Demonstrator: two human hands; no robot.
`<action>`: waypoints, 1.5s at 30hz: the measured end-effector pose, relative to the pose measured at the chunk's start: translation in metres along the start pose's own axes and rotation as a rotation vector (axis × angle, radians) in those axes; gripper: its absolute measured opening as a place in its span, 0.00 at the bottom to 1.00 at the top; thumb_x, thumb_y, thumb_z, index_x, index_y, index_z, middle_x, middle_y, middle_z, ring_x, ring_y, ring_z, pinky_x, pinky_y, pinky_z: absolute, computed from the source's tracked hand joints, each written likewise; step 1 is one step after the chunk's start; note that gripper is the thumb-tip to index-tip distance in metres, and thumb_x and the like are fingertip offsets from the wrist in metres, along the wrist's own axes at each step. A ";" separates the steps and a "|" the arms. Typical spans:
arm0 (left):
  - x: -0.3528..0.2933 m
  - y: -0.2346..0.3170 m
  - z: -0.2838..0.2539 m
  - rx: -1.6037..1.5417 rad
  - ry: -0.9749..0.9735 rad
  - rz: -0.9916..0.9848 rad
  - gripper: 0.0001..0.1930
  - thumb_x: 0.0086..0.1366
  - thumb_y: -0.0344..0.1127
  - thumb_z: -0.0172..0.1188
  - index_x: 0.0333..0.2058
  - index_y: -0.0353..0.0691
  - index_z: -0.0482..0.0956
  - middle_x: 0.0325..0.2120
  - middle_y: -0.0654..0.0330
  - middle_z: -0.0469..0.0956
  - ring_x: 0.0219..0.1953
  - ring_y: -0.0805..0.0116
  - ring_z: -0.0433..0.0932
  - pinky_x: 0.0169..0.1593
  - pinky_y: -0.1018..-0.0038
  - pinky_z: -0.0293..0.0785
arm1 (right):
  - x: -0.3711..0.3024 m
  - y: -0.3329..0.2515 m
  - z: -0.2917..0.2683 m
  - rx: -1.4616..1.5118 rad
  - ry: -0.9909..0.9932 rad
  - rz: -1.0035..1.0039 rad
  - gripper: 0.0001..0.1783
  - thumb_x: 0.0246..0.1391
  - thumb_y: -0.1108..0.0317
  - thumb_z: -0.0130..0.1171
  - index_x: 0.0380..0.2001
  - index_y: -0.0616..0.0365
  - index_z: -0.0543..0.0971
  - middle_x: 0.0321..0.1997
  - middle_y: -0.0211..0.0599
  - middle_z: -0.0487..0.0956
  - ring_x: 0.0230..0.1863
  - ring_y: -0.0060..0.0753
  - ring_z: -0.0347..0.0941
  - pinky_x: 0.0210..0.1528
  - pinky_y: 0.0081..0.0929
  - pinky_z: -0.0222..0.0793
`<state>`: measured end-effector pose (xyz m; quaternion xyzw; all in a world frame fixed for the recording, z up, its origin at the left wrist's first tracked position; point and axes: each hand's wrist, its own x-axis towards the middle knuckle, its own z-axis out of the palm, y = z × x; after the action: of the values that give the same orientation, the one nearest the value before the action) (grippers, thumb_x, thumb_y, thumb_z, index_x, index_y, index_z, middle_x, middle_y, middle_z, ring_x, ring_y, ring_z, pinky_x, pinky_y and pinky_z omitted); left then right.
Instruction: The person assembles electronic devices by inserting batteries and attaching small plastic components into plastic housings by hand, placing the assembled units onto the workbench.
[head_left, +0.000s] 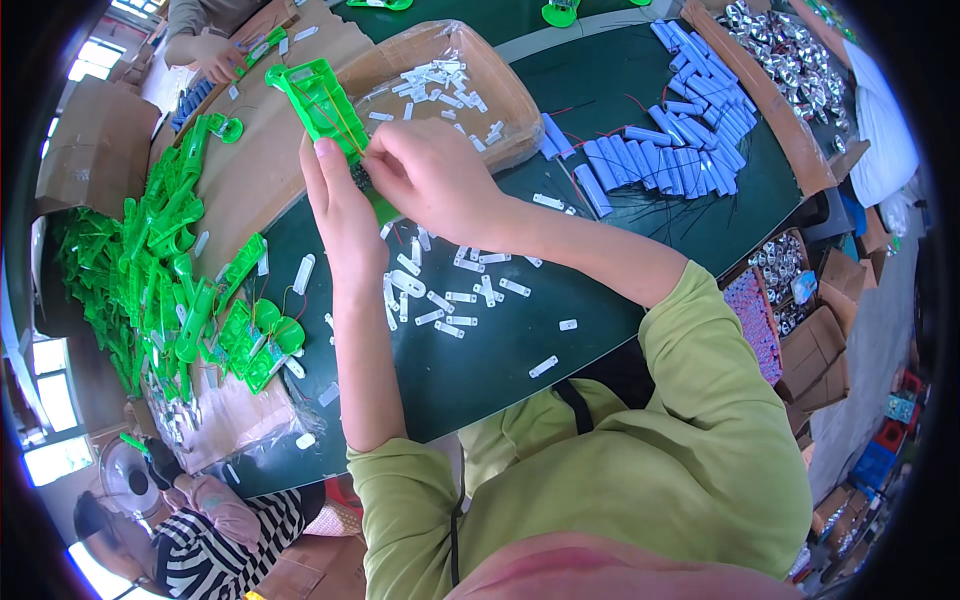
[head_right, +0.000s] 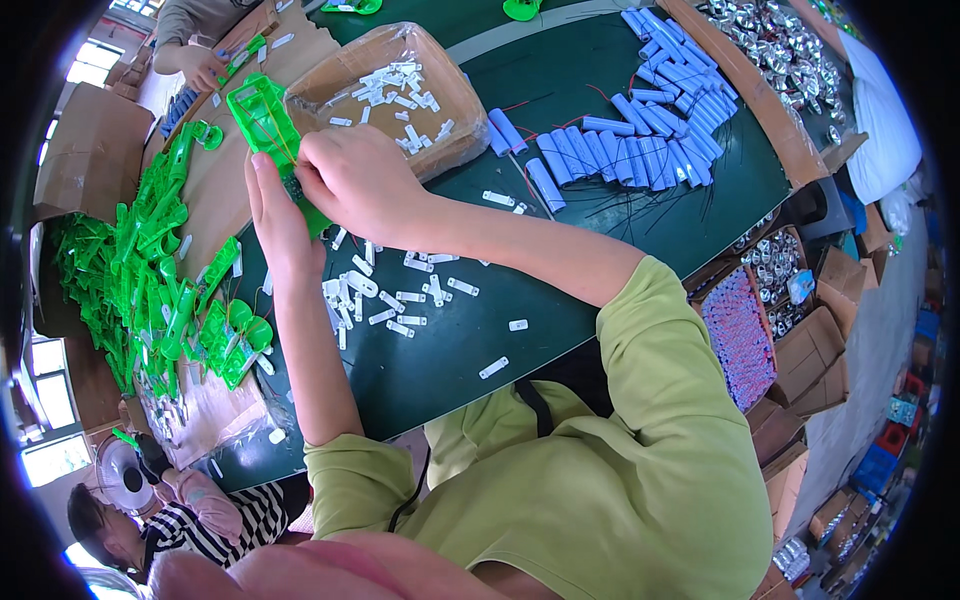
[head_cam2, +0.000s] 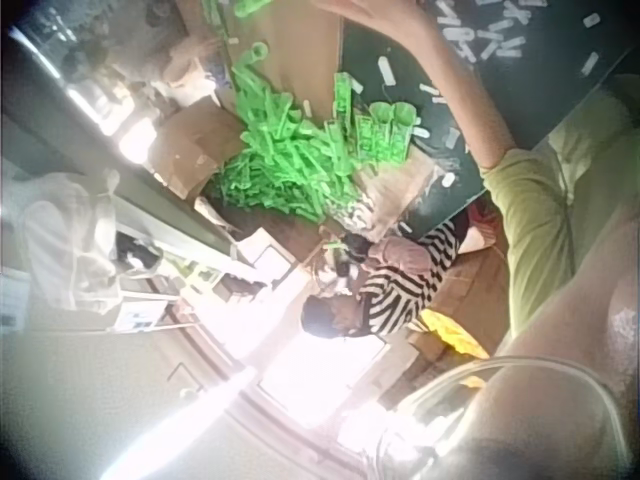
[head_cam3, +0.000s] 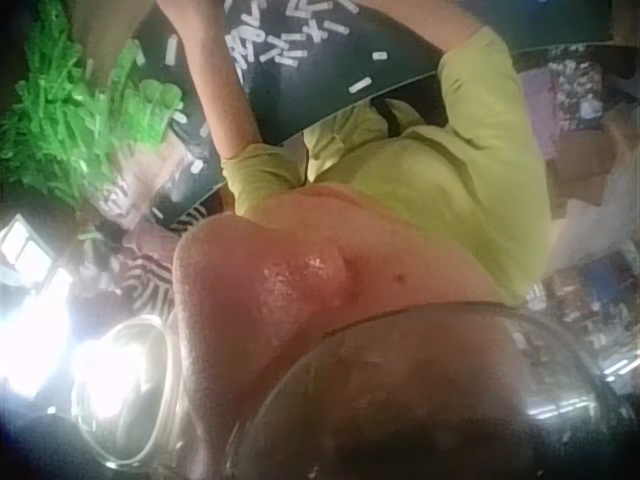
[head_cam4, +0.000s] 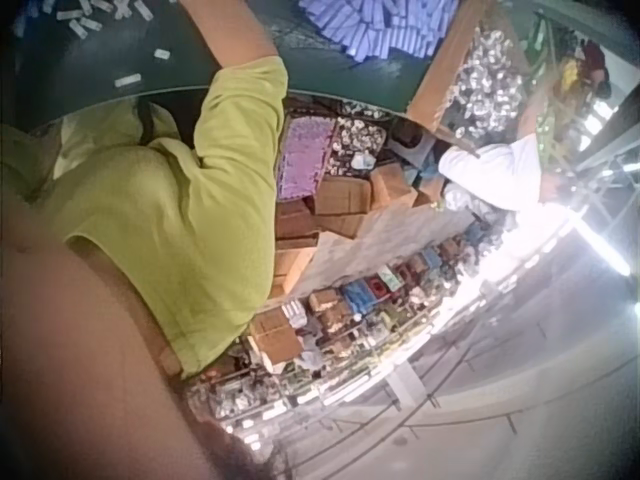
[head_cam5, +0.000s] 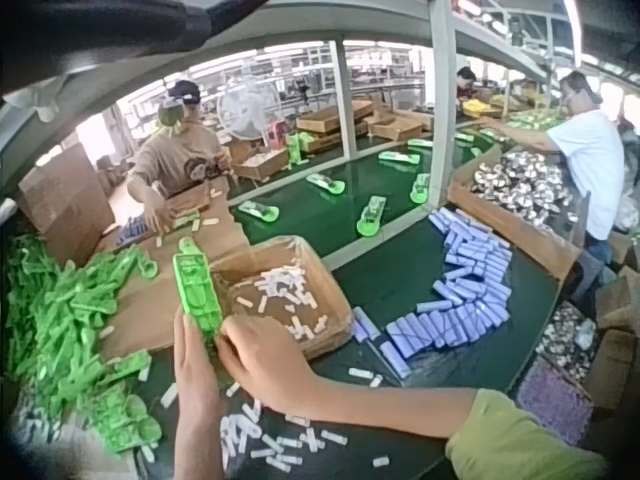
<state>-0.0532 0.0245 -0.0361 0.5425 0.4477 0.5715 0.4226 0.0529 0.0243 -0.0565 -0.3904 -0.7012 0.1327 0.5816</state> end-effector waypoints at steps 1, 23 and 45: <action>-0.001 0.005 0.001 -0.092 0.007 -0.071 0.21 0.71 0.43 0.39 0.57 0.39 0.61 0.43 0.59 0.70 0.44 0.73 0.68 0.49 0.75 0.64 | -0.001 0.000 0.001 -0.038 0.035 -0.057 0.07 0.47 0.73 0.59 0.25 0.59 0.70 0.20 0.36 0.73 0.24 0.41 0.71 0.27 0.34 0.62; 0.004 0.023 -0.019 -0.107 -0.272 -0.115 0.16 0.64 0.31 0.41 0.50 0.33 0.63 0.38 0.50 0.72 0.31 0.65 0.72 0.35 0.68 0.73 | -0.022 0.103 -0.147 -0.698 -0.447 0.363 0.12 0.47 0.60 0.54 0.24 0.59 0.78 0.22 0.43 0.78 0.29 0.48 0.77 0.34 0.38 0.72; -0.009 0.029 -0.017 -0.134 -0.301 -0.117 0.18 0.61 0.29 0.40 0.51 0.34 0.62 0.34 0.52 0.73 0.27 0.68 0.73 0.31 0.70 0.74 | -0.026 0.090 -0.163 0.001 -0.192 0.264 0.20 0.53 0.73 0.52 0.51 0.55 0.71 0.31 0.29 0.76 0.27 0.19 0.72 0.36 0.18 0.67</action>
<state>-0.0694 0.0083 -0.0105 0.5654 0.3710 0.4871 0.5526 0.2386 0.0221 -0.0861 -0.4644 -0.6960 0.2452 0.4897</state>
